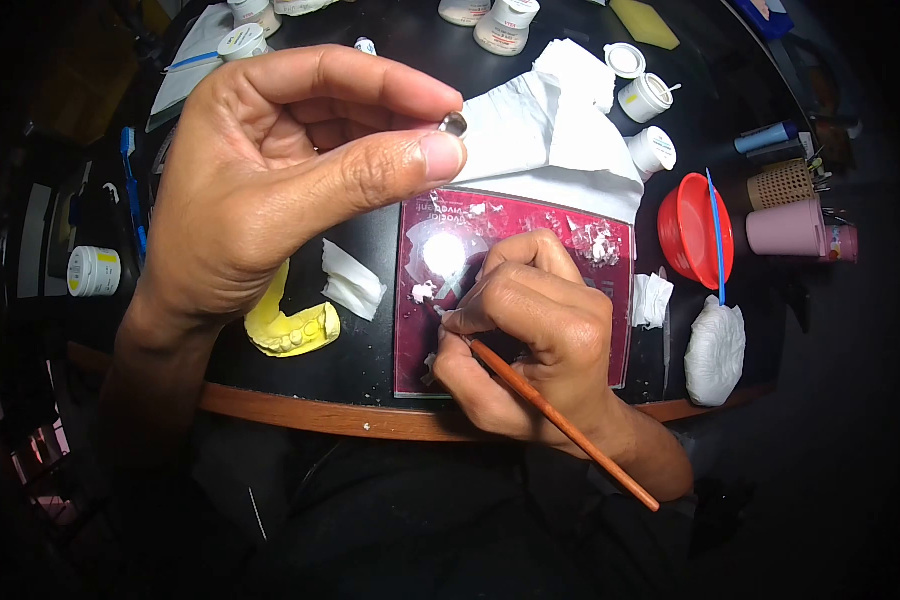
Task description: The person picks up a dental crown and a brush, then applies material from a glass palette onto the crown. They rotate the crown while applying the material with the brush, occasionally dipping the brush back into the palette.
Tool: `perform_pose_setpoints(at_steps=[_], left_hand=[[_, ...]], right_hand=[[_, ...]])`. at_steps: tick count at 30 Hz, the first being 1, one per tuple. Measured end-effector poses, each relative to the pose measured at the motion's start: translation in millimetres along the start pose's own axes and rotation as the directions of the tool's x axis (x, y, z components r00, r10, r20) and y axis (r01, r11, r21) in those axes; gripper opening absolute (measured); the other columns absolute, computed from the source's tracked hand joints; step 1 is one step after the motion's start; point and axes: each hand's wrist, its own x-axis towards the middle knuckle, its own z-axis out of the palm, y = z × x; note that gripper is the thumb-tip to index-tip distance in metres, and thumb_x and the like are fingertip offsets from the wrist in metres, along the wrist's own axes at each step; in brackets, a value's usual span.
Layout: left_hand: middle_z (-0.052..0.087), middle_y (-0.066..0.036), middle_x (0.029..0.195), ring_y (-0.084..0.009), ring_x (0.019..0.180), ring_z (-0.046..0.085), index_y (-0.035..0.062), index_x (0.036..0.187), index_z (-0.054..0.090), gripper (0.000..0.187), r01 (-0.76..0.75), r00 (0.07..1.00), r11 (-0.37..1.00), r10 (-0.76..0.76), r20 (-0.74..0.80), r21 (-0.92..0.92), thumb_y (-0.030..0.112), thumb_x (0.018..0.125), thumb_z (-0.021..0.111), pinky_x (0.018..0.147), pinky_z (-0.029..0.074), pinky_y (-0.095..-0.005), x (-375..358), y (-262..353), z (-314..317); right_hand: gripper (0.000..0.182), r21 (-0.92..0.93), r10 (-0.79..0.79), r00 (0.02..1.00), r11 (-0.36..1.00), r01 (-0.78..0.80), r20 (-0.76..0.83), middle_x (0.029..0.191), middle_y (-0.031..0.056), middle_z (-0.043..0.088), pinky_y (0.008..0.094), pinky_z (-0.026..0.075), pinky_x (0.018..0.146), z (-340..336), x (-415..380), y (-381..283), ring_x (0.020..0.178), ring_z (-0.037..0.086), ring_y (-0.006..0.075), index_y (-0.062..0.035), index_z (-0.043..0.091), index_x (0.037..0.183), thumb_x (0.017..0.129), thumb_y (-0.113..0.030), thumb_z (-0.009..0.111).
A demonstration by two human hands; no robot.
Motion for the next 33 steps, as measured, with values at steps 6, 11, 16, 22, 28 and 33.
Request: perform_pose_setpoints(at_steps=[6,11,16,22,28,33], left_hand=[[0.075,-0.011,0.099,-0.0139,0.095,0.071,-0.0021,0.108,0.073,0.022,0.132,0.991,0.983,-0.134,0.01,0.125,0.003,0.088,0.079,0.088,0.057,-0.0266,3.0,25.9,4.7],[0.074,-0.01,0.102,-0.0131,0.096,0.071,-0.0022,0.109,0.072,0.022,0.18,0.983,0.979,-0.182,0.008,0.093,-0.003,0.088,0.077,0.089,0.057,-0.0261,2.7,31.0,13.9],[0.071,-0.012,0.106,-0.0146,0.099,0.07,-0.006,0.11,0.07,0.023,0.196,0.978,0.975,-0.201,0.044,0.109,-0.007,0.088,0.074,0.091,0.058,-0.0278,1.6,32.9,15.8],[0.07,-0.014,0.105,-0.0147,0.097,0.07,-0.0085,0.109,0.069,0.023,0.218,0.97,0.971,-0.226,0.09,0.096,-0.007,0.088,0.074,0.087,0.058,-0.0272,-1.2,32.5,22.0],[0.07,-0.016,0.103,-0.0154,0.091,0.071,-0.0102,0.11,0.068,0.023,0.242,0.957,0.964,-0.255,0.134,0.107,-0.007,0.088,0.073,0.08,0.06,-0.0252,-4.2,35.2,29.9],[0.071,-0.017,0.103,-0.0149,0.09,0.071,-0.0103,0.111,0.068,0.024,0.289,0.942,0.955,-0.296,0.157,0.063,-0.008,0.088,0.073,0.078,0.06,-0.0244,-6.7,35.6,31.8]], right_hand=[[0.015,-0.008,-0.025,1.0,1.0,0.025,-0.015,0.071,0.0057,0.067,0.0318,0.046,0.074,-0.7,-0.1,0.9,0.077,0.058,0.0213,-0.0018,0.065,0.073,0.062,0.005,0.072],[0.012,0.039,-0.071,0.992,0.996,0.076,-0.101,0.066,0.0048,0.065,0.0332,0.046,0.074,-2.5,4.3,-2.4,0.07,0.06,0.0201,-0.0025,0.068,0.072,0.062,0.003,0.072],[0.01,0.113,-0.166,0.961,0.974,0.194,-0.223,0.068,0.0046,0.067,0.0358,0.044,0.08,-17.8,1.5,-2.4,0.066,0.059,0.0168,-0.0044,0.068,0.077,0.069,-0.001,0.074],[0.017,0.227,-0.146,0.883,0.936,0.27,-0.446,0.077,0.0091,0.069,0.0396,0.046,0.09,-24.0,-3.7,1.0,0.078,0.063,0.0175,-0.0023,0.067,0.091,0.075,-0.001,0.071],[0.02,0.436,-0.028,0.899,0.867,0.24,-0.438,0.089,0.0139,0.07,0.0445,0.051,0.099,-22.2,-6.5,3.3,0.104,0.068,0.0285,0.0019,0.067,0.098,0.078,0.002,0.068],[0.018,0.55,-0.015,0.888,0.78,0.299,-0.46,0.088,0.015,0.066,0.0469,0.06,0.098,-18.3,-2.6,2.9,0.113,0.064,0.0345,0.0045,0.065,0.096,0.078,0.006,0.066]])
